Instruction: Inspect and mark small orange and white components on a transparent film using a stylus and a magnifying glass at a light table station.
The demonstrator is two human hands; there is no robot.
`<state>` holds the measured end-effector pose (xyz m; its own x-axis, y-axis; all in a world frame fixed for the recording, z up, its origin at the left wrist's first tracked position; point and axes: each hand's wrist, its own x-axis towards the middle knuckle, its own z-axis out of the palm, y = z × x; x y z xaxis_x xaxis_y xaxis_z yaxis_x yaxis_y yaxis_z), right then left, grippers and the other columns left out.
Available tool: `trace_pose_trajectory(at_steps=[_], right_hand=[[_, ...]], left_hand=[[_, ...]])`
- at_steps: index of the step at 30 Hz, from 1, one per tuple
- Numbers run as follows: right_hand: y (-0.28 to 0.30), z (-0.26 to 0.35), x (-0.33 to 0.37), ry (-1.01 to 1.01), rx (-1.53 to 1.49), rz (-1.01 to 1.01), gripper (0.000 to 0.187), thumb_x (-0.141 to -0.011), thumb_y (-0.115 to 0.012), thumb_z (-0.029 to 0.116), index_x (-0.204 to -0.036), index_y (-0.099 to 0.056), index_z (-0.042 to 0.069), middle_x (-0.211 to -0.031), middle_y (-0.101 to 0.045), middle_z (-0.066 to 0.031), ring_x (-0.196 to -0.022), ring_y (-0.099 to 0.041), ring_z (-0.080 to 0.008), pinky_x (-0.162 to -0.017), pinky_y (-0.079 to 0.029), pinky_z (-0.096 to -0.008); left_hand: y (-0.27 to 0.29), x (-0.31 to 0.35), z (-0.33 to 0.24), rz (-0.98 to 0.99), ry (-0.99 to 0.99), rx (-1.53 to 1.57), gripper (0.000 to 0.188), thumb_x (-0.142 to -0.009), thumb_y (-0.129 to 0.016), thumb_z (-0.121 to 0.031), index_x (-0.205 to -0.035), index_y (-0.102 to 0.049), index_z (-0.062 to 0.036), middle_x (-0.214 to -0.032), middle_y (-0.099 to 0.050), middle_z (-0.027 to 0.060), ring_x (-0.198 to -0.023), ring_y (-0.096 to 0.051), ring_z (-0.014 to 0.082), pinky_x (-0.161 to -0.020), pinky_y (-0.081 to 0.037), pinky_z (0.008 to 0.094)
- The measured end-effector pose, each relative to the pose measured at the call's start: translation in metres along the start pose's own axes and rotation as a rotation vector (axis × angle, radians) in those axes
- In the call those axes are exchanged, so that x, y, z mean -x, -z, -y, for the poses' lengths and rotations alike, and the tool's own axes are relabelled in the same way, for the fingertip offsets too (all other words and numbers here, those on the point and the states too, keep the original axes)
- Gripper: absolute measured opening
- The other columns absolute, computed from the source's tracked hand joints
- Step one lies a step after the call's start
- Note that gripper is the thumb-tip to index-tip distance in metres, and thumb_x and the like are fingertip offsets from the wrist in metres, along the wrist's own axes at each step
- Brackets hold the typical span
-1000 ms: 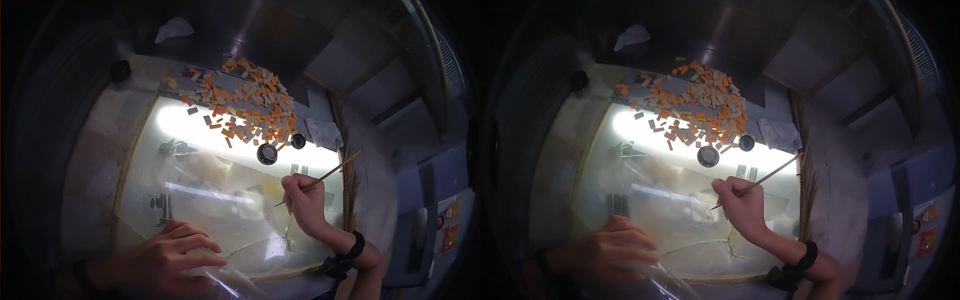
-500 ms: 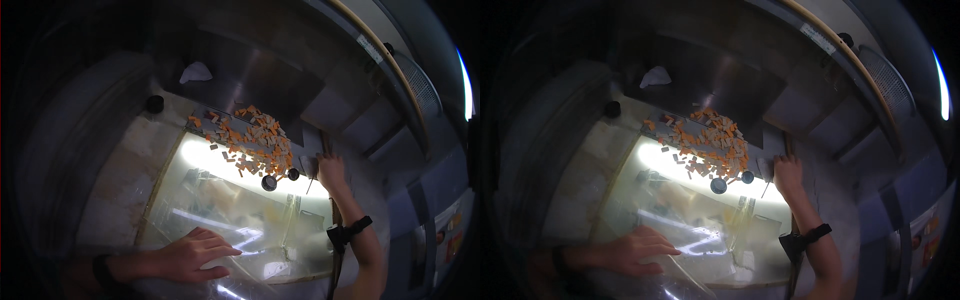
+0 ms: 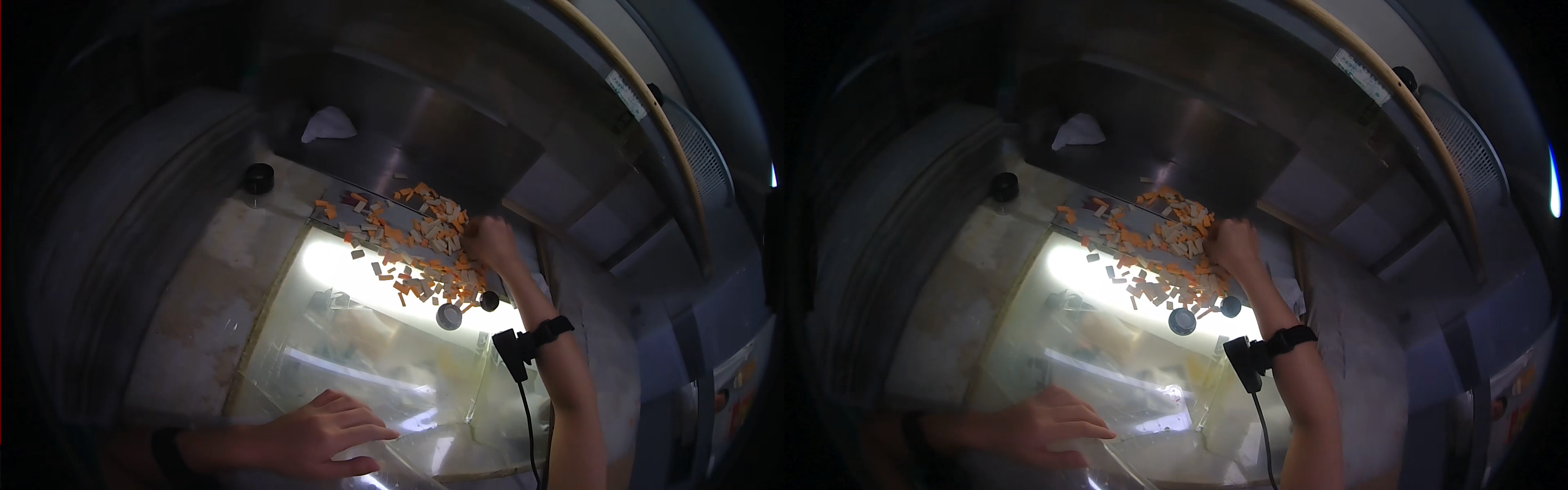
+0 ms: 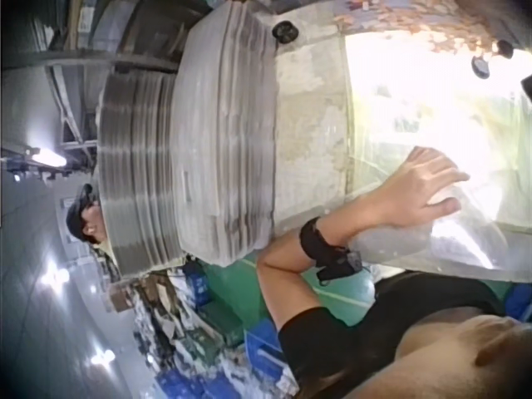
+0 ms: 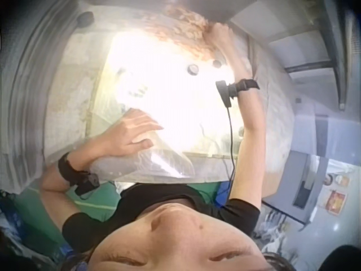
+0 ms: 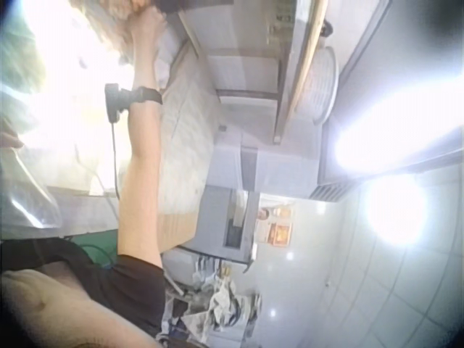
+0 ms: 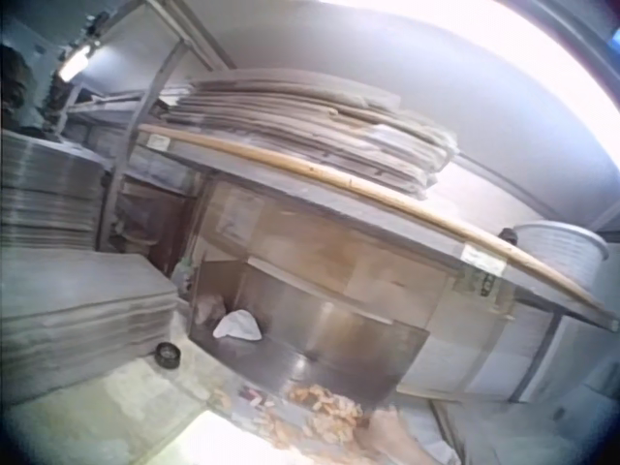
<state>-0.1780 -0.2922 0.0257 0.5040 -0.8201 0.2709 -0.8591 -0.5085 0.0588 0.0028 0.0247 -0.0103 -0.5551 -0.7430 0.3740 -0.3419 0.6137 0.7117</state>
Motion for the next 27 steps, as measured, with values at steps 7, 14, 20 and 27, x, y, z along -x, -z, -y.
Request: trace_pose_trajectory(at_steps=[7,14,20,27], right_hand=[[0.002,0.003,0.004,-0.048,-0.199,0.043,0.008,-0.064,-0.063,0.012,-0.071,-0.064,0.009,-0.082,-0.061,-0.0135,-0.084,-0.057,-0.0268,-0.075,-0.046,-0.0354],[0.052,0.015,0.051,-0.056,-0.460,0.229,0.007,-0.066,-0.064,0.008,-0.069,-0.062,0.003,-0.074,-0.061,-0.0101,-0.070,-0.060,-0.0207,-0.065,-0.047,-0.0274],[0.083,0.039,0.134,0.412,-0.545,0.464,0.002,-0.070,-0.062,0.008,-0.070,-0.060,0.007,-0.075,-0.057,-0.0046,-0.077,-0.054,-0.0195,-0.068,-0.044,-0.0301],[0.074,0.056,0.165,0.474,-0.365,0.552,0.005,-0.072,-0.061,0.010,-0.068,-0.057,0.010,-0.077,-0.052,-0.0031,-0.082,-0.049,-0.0211,-0.076,-0.039,-0.0324]], left_hand=[[0.000,-0.001,-0.001,0.014,0.000,0.003,0.037,-0.081,-0.055,-0.030,-0.110,-0.052,-0.0076,-0.104,-0.054,0.0079,-0.098,-0.049,0.0217,-0.085,-0.033,0.0338],[0.000,-0.003,-0.007,-0.051,0.060,0.008,0.035,-0.077,-0.059,-0.028,-0.105,-0.054,-0.0077,-0.102,-0.054,0.0091,-0.098,-0.050,0.0237,-0.087,-0.035,0.0354],[0.005,-0.007,-0.009,-0.103,0.020,-0.030,0.024,-0.070,-0.066,-0.018,-0.091,-0.059,-0.0083,-0.100,-0.056,0.0067,-0.099,-0.051,0.0220,-0.084,-0.039,0.0336],[0.007,-0.010,-0.010,-0.113,0.001,-0.027,0.021,-0.066,-0.069,-0.009,-0.085,-0.061,-0.0070,-0.094,-0.059,0.0072,-0.090,-0.055,0.0228,-0.079,-0.042,0.0338]])
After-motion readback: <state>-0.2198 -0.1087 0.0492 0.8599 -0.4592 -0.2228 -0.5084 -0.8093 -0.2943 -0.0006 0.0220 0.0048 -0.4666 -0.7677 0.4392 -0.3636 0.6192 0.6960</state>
